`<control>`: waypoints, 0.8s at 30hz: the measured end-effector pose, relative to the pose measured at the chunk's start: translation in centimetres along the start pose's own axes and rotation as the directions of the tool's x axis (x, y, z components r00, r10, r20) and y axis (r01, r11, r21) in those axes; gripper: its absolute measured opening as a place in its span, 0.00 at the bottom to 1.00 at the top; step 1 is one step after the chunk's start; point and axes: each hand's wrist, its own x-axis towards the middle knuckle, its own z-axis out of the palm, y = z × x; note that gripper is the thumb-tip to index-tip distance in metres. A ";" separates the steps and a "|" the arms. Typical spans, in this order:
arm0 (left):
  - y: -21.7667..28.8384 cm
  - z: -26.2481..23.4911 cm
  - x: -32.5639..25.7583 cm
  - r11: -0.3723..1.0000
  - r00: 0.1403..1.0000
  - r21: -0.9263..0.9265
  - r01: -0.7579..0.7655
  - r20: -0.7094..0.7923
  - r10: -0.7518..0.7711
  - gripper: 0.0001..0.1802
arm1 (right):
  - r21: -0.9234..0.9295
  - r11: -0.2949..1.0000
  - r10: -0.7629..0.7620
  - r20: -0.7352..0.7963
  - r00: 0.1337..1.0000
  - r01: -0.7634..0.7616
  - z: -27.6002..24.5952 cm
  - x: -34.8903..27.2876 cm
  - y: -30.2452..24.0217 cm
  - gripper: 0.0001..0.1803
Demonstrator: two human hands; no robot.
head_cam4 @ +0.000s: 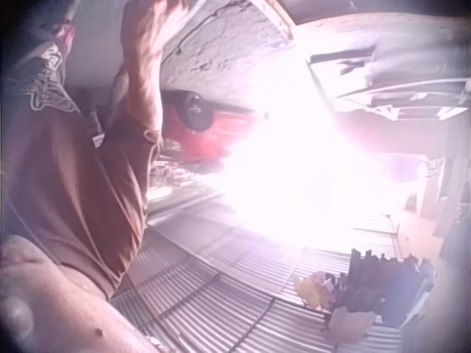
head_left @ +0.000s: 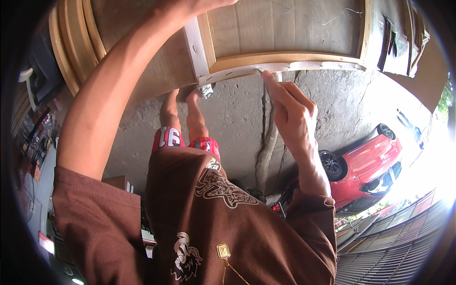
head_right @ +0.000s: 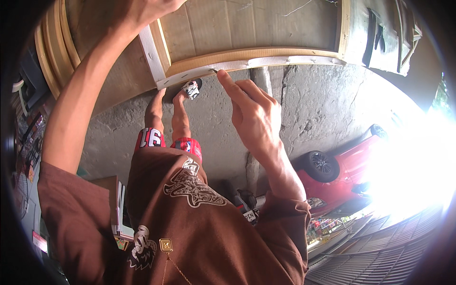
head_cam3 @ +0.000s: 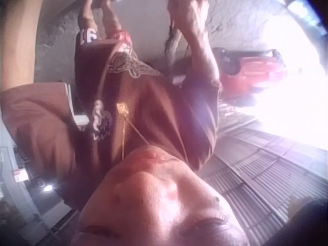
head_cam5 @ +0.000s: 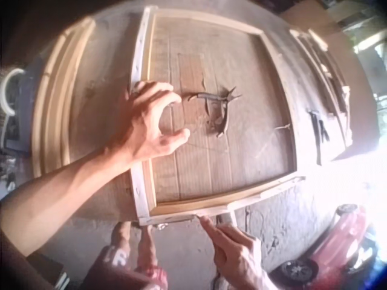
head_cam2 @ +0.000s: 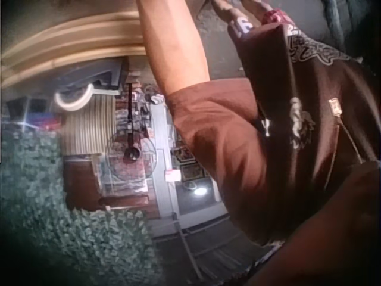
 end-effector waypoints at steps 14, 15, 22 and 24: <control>0.4 -0.7 0.2 0.999 0.997 0.023 0.047 0.063 -0.049 0.23 | -0.278 0.958 0.144 0.271 0.952 -0.066 -2.7 1.5 -2.6 0.27; 0.4 -0.8 0.3 0.998 0.996 0.025 0.052 0.070 -0.054 0.23 | -0.291 0.955 0.142 0.293 0.946 -0.053 -2.9 1.6 -2.7 0.27; 1.2 -1.5 0.0 0.996 0.985 0.046 0.078 0.152 -0.084 0.28 | -0.699 0.702 0.235 0.403 0.884 0.132 -1.9 2.6 -6.2 0.27; 1.2 -1.6 0.0 0.996 0.985 0.049 0.080 0.152 -0.086 0.28 | -0.598 0.799 0.208 0.367 0.907 0.058 -1.6 2.2 -5.5 0.28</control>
